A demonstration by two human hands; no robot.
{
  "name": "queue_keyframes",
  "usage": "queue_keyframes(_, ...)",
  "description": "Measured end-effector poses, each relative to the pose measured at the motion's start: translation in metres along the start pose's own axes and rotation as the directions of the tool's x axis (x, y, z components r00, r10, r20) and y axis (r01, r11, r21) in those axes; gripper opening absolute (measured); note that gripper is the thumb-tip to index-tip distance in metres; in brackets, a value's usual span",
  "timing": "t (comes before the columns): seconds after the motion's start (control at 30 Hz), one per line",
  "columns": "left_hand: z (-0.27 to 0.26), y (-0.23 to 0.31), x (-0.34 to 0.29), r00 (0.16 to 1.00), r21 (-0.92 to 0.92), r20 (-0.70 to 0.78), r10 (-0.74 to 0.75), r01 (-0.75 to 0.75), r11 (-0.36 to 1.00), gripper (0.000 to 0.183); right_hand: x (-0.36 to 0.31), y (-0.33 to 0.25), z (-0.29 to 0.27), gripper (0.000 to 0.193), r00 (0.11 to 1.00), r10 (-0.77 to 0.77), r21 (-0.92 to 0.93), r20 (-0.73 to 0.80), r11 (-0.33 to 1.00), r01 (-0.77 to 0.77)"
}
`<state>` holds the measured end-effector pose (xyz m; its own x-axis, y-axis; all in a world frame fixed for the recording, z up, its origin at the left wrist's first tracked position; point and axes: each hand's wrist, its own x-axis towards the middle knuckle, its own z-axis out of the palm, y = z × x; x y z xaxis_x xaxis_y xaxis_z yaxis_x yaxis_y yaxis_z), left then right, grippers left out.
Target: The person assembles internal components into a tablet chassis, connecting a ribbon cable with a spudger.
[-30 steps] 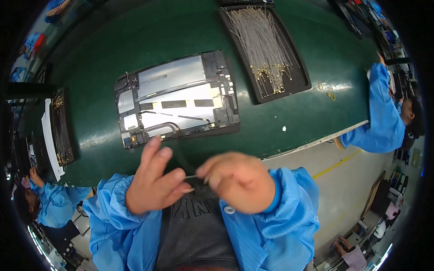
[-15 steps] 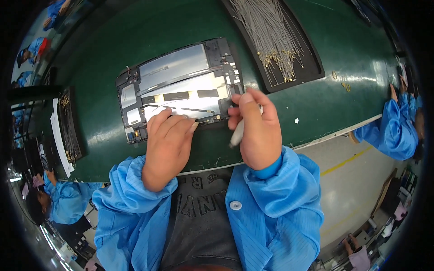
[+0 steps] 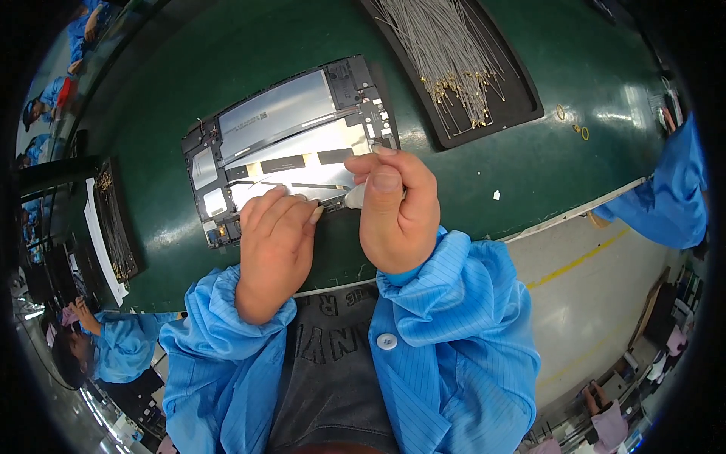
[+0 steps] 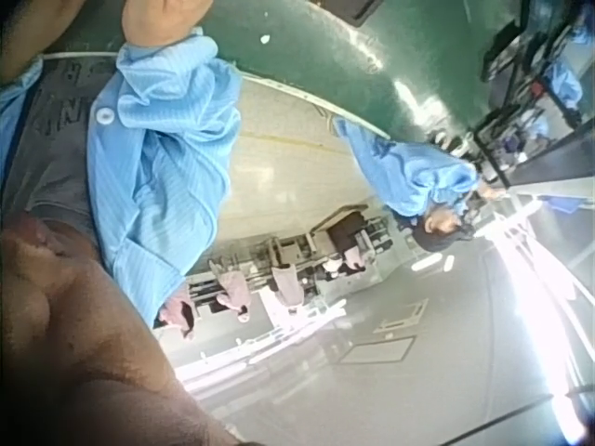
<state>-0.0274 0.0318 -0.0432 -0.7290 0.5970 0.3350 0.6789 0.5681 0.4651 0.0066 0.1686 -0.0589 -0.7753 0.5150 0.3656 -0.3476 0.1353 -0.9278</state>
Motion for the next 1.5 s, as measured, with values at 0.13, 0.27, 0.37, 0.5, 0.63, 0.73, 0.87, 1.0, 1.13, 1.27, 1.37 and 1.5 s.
queue_keyframes(0.13, 0.0, 0.0, 0.0, 1.0, 0.008, 0.0, -0.003, 0.003, 1.0, 0.016, -0.001, 0.002, -0.001, 0.024, 0.999, -0.005, -0.037, 0.043, 0.999, 0.007)
queue_keyframes(0.27, 0.0, 0.0, 0.001, 1.0, 0.008, 0.01, -0.009, 0.009, 1.0, 0.017, 0.0, -0.002, 0.0, 0.02, 0.999, 0.006, -0.006, 0.035, 1.0, -0.006)
queue_keyframes(0.37, 0.001, 0.0, 0.001, 1.0, 0.018, 0.013, 0.004, -0.004, 1.0, 0.019, 0.007, -0.012, 0.0, 0.015, 0.987, 0.037, -0.164, 0.153, 0.986, -0.012)
queue_keyframes(0.5, -0.007, -0.001, 0.001, 0.999, 0.059, 0.036, 0.01, -0.012, 0.998, 0.016, 0.024, -0.028, 0.008, 0.013, 0.89, -0.027, -0.463, 0.455, 0.847, 0.262)
queue_keyframes(0.63, -0.012, -0.01, 0.009, 0.993, 0.026, 0.088, 0.082, -0.084, 0.996, 0.02, 0.027, -0.025, 0.013, 0.015, 0.832, -0.1, -0.444, 0.546, 0.808, 0.388)
queue_keyframes(0.73, -0.026, -0.035, 0.027, 0.988, 0.182, 0.091, 0.125, -0.14, 0.973, 0.019, 0.024, -0.018, 0.003, 0.022, 0.943, 0.285, -0.27, 0.17, 0.934, -0.233)
queue_keyframes(0.87, -0.056, -0.087, 0.048, 0.982, 0.563, -0.156, -0.107, 0.178, 0.807, 0.027, 0.015, -0.032, -0.02, 0.032, 0.859, 0.503, -0.074, -0.097, 0.857, -0.51)
queue_keyframes(1.0, -0.058, -0.125, 0.039, 0.682, -0.272, 0.16, -0.714, 0.725, 0.632, 0.061, -0.01, -0.025, -0.025, 0.035, 0.837, 0.485, -0.116, -0.255, 0.844, -0.524)
queue_keyframes(1.13, -0.059, -0.137, 0.057, 0.646, -0.487, 0.404, -0.647, 0.751, 0.445, 0.064, -0.016, -0.016, -0.003, 0.033, 0.894, 0.351, -0.174, -0.279, 0.897, -0.407)
queue_keyframes(1.27, -0.081, -0.142, 0.033, 0.529, -0.564, 0.688, -0.496, 0.82, 0.093, 0.057, 0.005, -0.003, 0.011, 0.033, 0.832, 0.365, -0.157, -0.417, 0.873, -0.462)
queue_keyframes(1.37, -0.121, -0.13, 0.021, 0.407, -0.414, 0.831, -0.38, 0.908, 0.065, 0.05, 0.024, 0.001, 0.02, 0.033, 0.822, 0.444, -0.126, -0.357, 0.849, -0.513)
queue_keyframes(1.5, -0.14, -0.146, 0.02, 0.581, -0.815, 0.442, -0.683, 0.579, -0.034, 0.037, 0.062, 0.016, 0.048, 0.032, 0.92, 0.382, -0.14, -0.089, 0.91, -0.391)
